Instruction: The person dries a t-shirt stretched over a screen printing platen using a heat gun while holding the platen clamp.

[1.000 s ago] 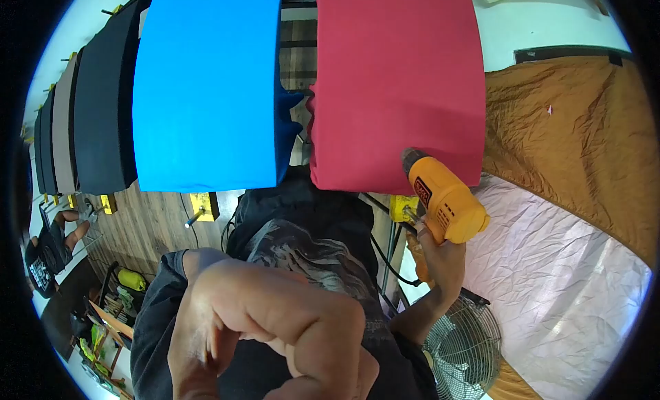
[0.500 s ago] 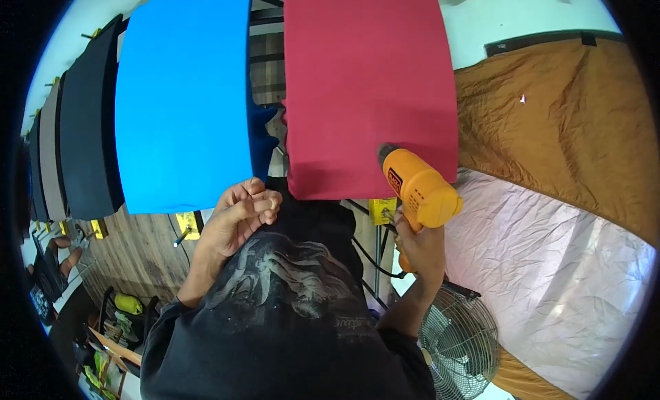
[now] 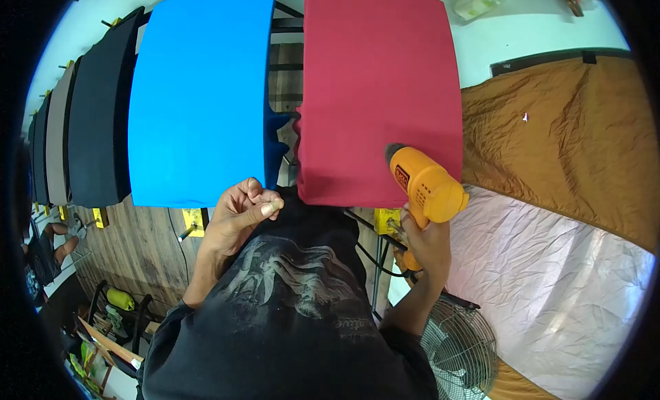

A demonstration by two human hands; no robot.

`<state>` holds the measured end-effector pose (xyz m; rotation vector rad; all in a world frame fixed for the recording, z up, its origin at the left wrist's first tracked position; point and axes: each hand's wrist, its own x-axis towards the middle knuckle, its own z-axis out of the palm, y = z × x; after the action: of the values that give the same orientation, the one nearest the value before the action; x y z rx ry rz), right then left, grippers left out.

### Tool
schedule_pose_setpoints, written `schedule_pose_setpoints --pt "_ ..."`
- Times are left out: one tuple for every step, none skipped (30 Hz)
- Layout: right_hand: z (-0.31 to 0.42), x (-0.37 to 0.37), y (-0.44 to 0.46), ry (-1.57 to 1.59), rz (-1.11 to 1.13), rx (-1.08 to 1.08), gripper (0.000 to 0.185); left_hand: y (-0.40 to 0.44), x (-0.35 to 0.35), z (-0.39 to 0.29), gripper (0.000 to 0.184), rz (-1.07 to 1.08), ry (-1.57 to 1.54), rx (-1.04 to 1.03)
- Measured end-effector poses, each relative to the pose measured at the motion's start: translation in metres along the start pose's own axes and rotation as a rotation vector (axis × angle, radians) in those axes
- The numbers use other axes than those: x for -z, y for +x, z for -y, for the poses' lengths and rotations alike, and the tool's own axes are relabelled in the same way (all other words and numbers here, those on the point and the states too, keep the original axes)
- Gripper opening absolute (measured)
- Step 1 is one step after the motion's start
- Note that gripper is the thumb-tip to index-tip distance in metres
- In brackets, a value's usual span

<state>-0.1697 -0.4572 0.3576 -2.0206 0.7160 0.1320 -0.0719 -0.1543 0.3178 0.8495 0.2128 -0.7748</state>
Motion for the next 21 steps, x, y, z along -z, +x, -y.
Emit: schedule_pose_setpoints --pt "-0.001 0.003 0.000 -0.004 0.029 0.007 0.020 -0.001 0.000 0.000 0.025 -0.001 0.017 -0.015" --pt "-0.001 0.005 0.002 0.001 -0.002 -0.027 0.019 -0.003 0.001 0.000 0.024 -0.003 0.032 -0.029" --pt "0.001 0.005 0.004 0.008 -0.032 -0.061 0.019 -0.005 0.001 0.000 0.024 0.005 0.036 -0.047" --pt "0.002 0.004 0.005 0.016 -0.062 -0.096 0.019 -0.007 0.002 -0.001 0.024 0.013 0.042 -0.062" --pt "0.002 0.002 0.005 -0.012 -0.048 -0.057 0.018 -0.009 0.002 -0.001 0.023 0.025 0.049 -0.078" --pt "0.003 0.002 0.005 -0.042 -0.041 -0.017 0.018 -0.011 0.004 -0.001 0.023 -0.011 0.101 -0.116" --pt "0.004 0.004 0.006 -0.075 -0.041 0.025 0.018 -0.015 0.007 0.000 0.023 -0.040 0.149 -0.154" --pt "0.004 0.005 0.005 -0.021 -0.016 0.029 0.018 -0.017 0.010 0.001 0.023 -0.063 0.191 -0.191" --pt "0.004 0.006 0.002 0.028 0.005 0.031 0.018 -0.024 0.013 -0.002 0.024 -0.157 0.271 -0.200" --pt "0.003 0.006 0.001 0.077 0.031 0.032 0.019 -0.033 0.027 -0.004 0.026 -0.226 0.410 -0.198" --pt "0.002 0.005 0.002 0.063 0.007 0.049 0.019 -0.045 0.038 -0.007 0.024 -0.308 0.461 -0.198" --pt "0.001 0.003 0.005 0.052 -0.013 0.062 0.020 -0.053 0.045 -0.009 0.020 -0.391 0.484 -0.272" --pt "-0.001 0.002 0.006 0.041 -0.028 0.069 0.021 -0.062 0.053 -0.013 0.017 -0.498 0.505 -0.337" --pt "-0.005 0.003 0.006 -0.051 -0.011 0.068 0.022 -0.072 0.061 -0.020 0.015 -0.546 0.638 -0.406" --pt "-0.003 0.005 0.005 -0.035 0.001 0.062 0.022 -0.079 0.080 -0.018 0.019 -0.618 0.637 -0.464" --pt "0.001 0.005 0.004 -0.022 0.013 0.059 0.022 -0.091 0.108 -0.015 0.025 -0.647 0.727 -0.500" --pt "0.005 0.005 0.004 -0.009 0.028 0.057 0.022 -0.095 0.108 -0.015 0.033 -0.745 0.779 -0.554" --pt "0.004 0.004 0.005 -0.012 0.004 0.058 0.023 -0.100 0.115 -0.011 0.034 -0.794 0.812 -0.576" --pt "0.001 0.001 0.007 -0.013 -0.019 0.057 0.023 -0.107 0.124 -0.005 0.036 -0.843 0.846 -0.595" --pt "-0.002 -0.001 0.008 -0.013 -0.041 0.055 0.023 -0.113 0.135 0.006 0.033 -0.931 0.771 -0.574" --pt "-0.003 0.001 0.009 -0.031 -0.009 0.067 0.023 -0.118 0.148 0.021 0.033 -0.915 0.709 -0.606"
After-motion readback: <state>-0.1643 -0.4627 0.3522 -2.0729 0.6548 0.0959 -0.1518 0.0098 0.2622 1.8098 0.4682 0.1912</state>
